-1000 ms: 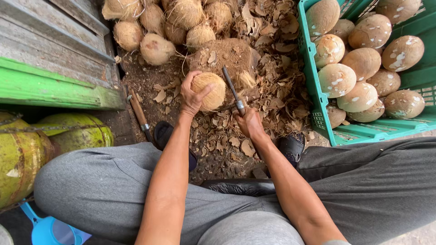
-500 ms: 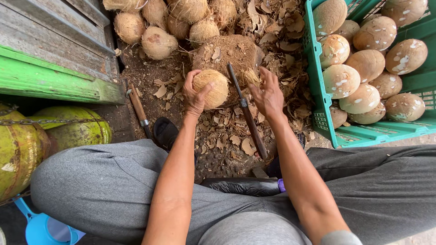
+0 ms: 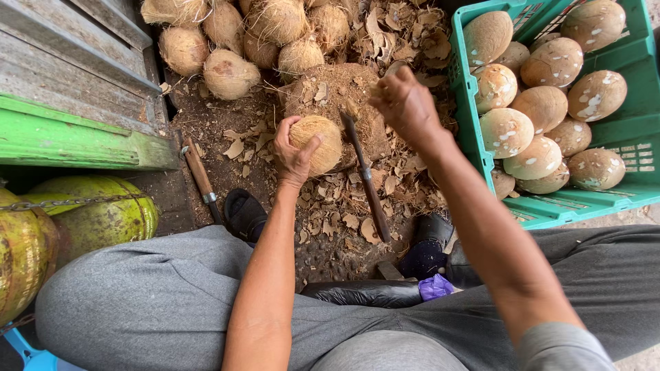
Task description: The person uses a machete to peel the husk off a coconut while sitting on the ground. They rotate the coconut and strike it repeatedly to remove the outer layer, then place the peeled coconut into a green crate.
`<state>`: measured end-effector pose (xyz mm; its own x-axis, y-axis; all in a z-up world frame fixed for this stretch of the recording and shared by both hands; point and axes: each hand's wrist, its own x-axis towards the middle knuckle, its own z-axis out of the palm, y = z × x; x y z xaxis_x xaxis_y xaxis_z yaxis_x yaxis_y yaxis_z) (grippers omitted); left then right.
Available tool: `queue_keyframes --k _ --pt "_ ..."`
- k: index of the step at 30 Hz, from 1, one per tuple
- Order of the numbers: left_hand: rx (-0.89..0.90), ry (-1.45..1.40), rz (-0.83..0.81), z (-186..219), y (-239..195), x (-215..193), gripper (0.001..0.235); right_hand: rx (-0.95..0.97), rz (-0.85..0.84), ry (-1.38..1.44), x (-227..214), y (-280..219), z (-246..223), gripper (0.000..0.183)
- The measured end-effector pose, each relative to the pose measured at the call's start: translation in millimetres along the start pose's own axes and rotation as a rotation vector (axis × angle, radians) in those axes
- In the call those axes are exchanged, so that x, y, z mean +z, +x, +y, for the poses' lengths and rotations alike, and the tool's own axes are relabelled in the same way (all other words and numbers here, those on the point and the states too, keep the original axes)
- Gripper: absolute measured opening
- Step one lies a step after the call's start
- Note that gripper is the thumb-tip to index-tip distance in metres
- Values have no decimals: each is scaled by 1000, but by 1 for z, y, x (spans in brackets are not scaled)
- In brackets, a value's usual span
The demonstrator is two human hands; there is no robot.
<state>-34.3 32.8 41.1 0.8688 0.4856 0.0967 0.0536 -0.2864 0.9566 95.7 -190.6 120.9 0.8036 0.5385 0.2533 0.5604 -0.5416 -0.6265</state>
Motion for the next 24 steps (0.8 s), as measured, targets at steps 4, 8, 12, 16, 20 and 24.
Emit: queue_keyframes --k 4,8,12,16,20,24 --pt "-14 51 10 3 -5 -2 63 -76 -132 -253 -70 42 14 28" --pt "-48 62 5 2 -4 0 63 -144 193 -179 -136 58 76 12" --pt "-9 68 32 -1 -1 5 63 -205 269 -273 -146 49 109 14" --pt "3 50 37 -8 -2 4 63 314 -68 -62 -71 7 95 15" --pt "1 69 41 -9 -1 7 65 565 -334 -97 25 -59 98 25" --pt "-1 68 43 -6 -2 7 66 407 -148 -187 70 -96 113 36"
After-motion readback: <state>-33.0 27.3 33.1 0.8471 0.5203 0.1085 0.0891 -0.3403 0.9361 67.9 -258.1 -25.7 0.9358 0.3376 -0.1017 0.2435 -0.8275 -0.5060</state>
